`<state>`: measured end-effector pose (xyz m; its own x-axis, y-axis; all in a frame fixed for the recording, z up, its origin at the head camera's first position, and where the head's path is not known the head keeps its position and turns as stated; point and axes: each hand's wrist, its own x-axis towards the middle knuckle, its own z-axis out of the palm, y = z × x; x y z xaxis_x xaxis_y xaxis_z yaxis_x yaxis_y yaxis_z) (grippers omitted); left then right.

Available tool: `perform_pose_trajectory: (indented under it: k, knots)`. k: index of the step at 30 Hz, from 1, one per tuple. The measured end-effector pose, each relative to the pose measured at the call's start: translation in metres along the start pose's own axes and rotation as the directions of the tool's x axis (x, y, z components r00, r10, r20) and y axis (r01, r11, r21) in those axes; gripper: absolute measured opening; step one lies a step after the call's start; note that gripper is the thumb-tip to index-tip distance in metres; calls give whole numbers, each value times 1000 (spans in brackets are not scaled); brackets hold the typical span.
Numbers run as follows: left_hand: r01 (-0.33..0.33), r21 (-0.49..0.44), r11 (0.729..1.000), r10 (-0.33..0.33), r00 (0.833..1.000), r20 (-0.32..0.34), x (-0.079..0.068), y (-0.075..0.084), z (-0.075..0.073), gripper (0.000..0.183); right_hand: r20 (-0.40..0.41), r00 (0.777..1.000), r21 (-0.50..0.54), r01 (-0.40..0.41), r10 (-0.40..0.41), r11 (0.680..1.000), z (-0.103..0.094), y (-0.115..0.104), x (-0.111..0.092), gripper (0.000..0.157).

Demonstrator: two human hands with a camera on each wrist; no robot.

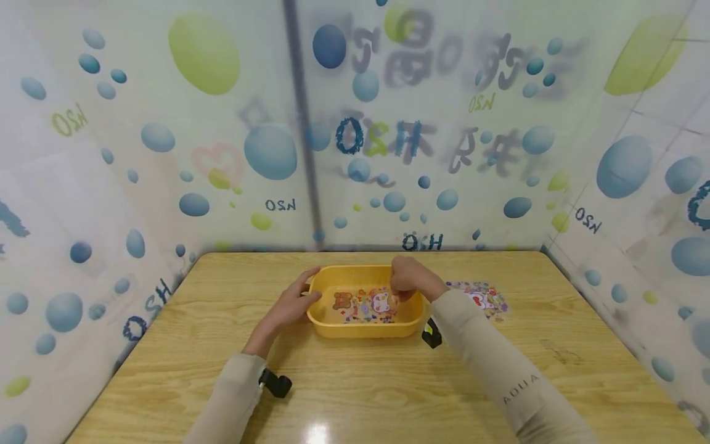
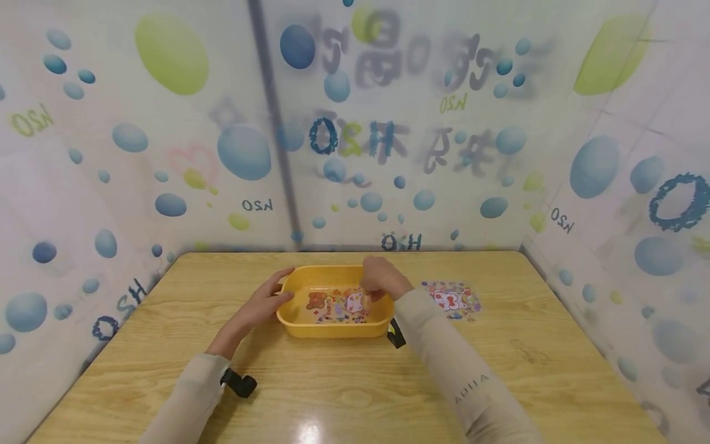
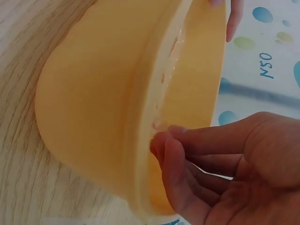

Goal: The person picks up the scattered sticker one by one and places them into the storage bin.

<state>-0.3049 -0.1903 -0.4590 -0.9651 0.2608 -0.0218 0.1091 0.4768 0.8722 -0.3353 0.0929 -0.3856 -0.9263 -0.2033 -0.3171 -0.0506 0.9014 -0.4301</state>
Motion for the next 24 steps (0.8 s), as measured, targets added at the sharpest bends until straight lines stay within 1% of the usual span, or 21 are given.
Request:
perform_pose_trajectory:
  k: [4, 8, 10, 15, 19, 24]
  knots:
    - [-3, 1, 1000, 3, 1000, -2, 0, -1, 0, 58, 16, 999, -17, -41, 41, 999, 1, 1, 8, 11]
    - [-6, 18, 1000, 6, 1000, -11, 0, -2, 0, 58, 14, 996, -25, -86, 87, 996, 3, 1, 13, 25]
    - [-6, 20, 1000, 6, 1000, -9, 0, -1, 0, 58, 11, 995, -31, -98, 98, 995, 4, 0, 15, 28]
    - [-9, 17, 1000, 9, 1000, -6, -1, 1, -1, 58, 19, 995, -49, -95, 96, 994, 6, -1, 17, 24]
    - [-8, 16, 1000, 8, 1000, -6, -1, 0, -1, 58, 60, 992, -56, -106, 109, 993, 9, -2, 16, 21]
    - [-2, 35, 999, 2, 1000, -21, 0, 2, 0, 57, 95, 986, -55, -134, 139, 989, 10, -4, 15, 22]
